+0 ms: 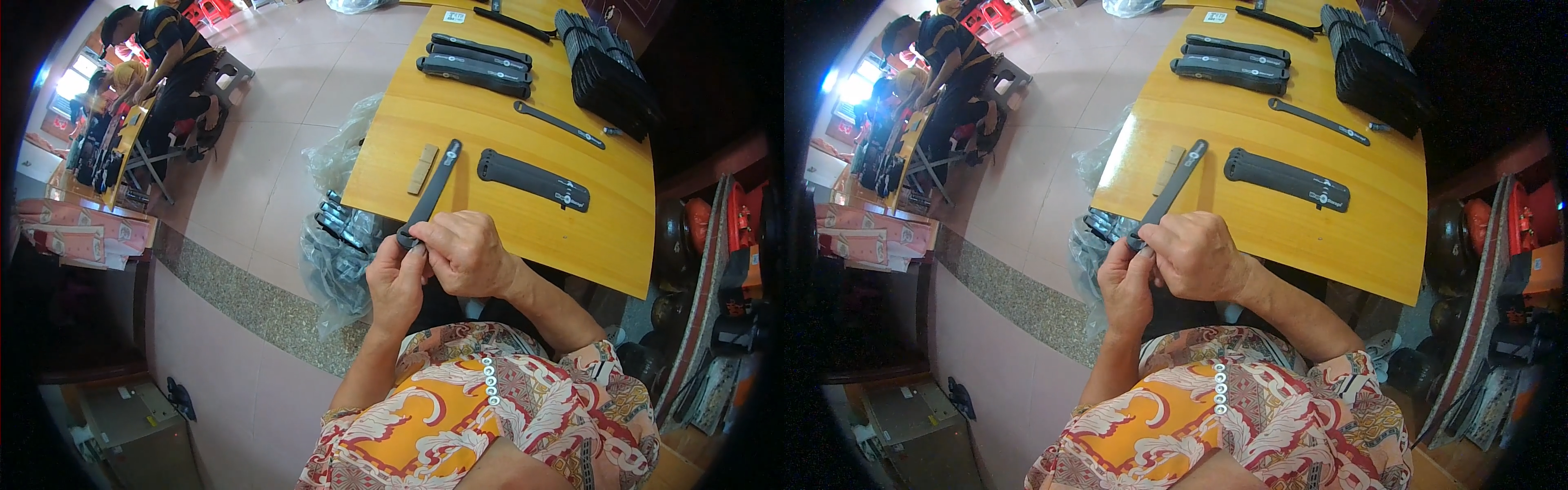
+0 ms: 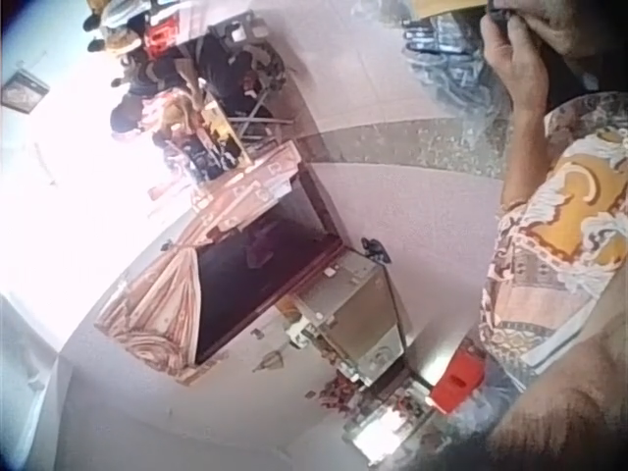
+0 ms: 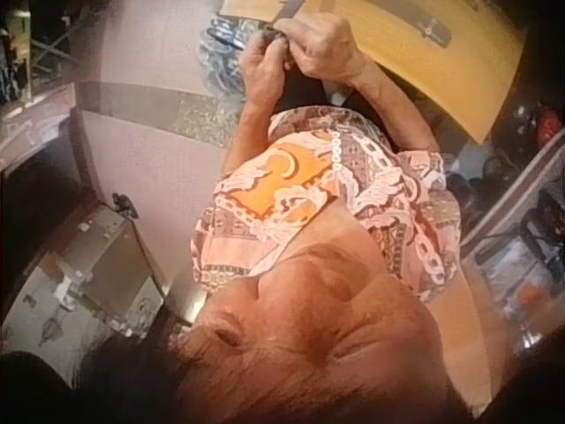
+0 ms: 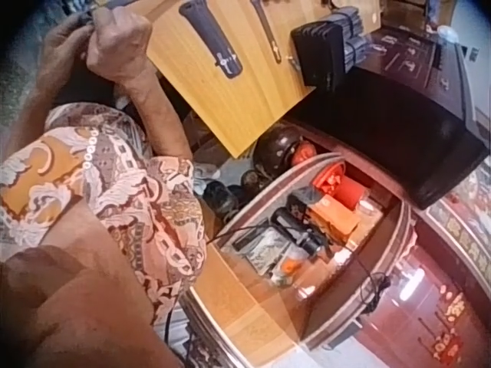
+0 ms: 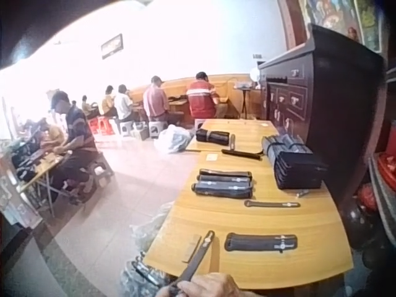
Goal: Assembling small metal components onto leather or synthetic straps at a workstation.
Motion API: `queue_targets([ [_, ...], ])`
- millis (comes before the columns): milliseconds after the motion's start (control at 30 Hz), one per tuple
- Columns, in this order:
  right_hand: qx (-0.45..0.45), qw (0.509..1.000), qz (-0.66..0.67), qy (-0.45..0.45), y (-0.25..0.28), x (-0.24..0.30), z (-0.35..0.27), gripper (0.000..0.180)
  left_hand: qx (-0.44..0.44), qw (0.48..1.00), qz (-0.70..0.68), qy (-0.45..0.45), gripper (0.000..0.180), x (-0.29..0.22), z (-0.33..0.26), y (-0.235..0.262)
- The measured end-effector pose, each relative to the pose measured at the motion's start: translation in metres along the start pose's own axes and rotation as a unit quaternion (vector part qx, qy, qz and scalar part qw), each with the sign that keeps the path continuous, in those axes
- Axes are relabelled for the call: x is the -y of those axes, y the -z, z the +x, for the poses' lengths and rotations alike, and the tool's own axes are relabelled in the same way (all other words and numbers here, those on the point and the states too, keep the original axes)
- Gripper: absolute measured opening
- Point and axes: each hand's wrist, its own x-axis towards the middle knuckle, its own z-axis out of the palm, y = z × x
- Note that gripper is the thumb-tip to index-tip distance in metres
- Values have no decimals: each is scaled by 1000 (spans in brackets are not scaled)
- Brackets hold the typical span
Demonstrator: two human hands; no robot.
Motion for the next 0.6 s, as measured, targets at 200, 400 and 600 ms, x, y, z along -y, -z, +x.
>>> queue_targets([
  [200,1,998,-36,44,2,1,-1,26,-8,999,-36,25,11,-3,2,1],
  [400,5,998,-18,57,9,-2,-2,29,18,999,-30,24,13,-6,1,1],
  [600,45,998,-6,51,13,-6,-7,29,25,996,-66,46,13,-6,0,2],
])
